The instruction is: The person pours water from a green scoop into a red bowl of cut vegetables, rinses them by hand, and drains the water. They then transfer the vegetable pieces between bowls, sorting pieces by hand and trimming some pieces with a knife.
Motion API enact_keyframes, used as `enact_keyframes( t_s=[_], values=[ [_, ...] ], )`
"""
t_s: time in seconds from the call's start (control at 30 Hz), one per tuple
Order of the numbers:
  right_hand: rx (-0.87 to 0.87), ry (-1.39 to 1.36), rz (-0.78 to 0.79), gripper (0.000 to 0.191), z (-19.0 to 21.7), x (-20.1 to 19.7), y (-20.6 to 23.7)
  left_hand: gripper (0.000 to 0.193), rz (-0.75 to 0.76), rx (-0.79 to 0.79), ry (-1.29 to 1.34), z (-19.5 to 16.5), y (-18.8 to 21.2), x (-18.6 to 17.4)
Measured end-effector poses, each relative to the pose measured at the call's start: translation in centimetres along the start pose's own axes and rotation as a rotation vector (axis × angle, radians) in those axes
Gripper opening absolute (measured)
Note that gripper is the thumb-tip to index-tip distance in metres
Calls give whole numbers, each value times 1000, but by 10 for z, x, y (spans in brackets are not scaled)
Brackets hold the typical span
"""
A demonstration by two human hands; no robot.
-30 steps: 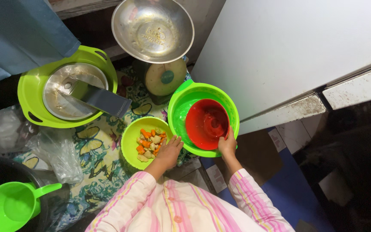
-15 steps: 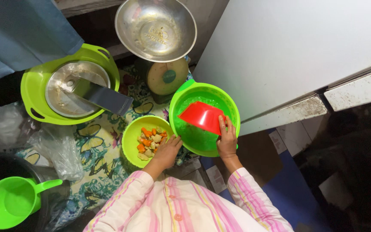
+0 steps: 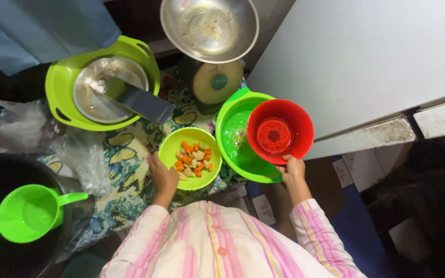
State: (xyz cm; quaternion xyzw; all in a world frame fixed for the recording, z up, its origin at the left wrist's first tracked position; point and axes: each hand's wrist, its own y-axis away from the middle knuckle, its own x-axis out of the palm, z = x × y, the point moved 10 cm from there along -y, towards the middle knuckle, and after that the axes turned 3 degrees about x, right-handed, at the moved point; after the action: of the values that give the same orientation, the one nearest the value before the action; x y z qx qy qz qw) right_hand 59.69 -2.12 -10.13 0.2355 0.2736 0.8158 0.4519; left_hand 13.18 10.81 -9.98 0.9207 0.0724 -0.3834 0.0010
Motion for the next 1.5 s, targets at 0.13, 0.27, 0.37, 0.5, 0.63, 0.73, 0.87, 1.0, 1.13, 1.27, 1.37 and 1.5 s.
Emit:
enact_keyframes(
  t_s=[0.13,0.27,0.37,0.5,0.63,0.73,0.87,1.0,1.13,1.27,1.37,1.5],
  values=[
    [143,-61,7,29,-17,-8,1,45,203,-413,255,49,9,27],
    [154,-83,60,31,-22,-3,6,37,144,-650,694,63,26,40],
    [207,-61,162,32,-34,13,10,34,73,-691,795,80,35,24],
    [263,77,320,32,-71,41,24,37,-28,-672,823,116,49,-28],
    [338,342,566,25,-128,81,56,34,-148,-692,598,149,69,-79],
    [422,469,602,20,-164,98,75,33,-207,-825,699,167,92,-83],
    [523,462,544,19,-197,109,91,36,-230,-775,728,171,99,-78],
    [583,333,496,24,-207,123,93,50,-278,-576,220,154,97,-104],
    [611,204,362,30,-203,128,89,60,-381,-266,-152,107,105,-124],
    [607,223,320,30,-202,130,92,48,-291,-154,-184,79,110,-115],
    [617,174,274,29,-206,128,95,39,-237,-16,-157,59,114,-100],
    [630,196,288,28,-212,126,98,31,-123,89,-139,47,120,-71]
  ],
)
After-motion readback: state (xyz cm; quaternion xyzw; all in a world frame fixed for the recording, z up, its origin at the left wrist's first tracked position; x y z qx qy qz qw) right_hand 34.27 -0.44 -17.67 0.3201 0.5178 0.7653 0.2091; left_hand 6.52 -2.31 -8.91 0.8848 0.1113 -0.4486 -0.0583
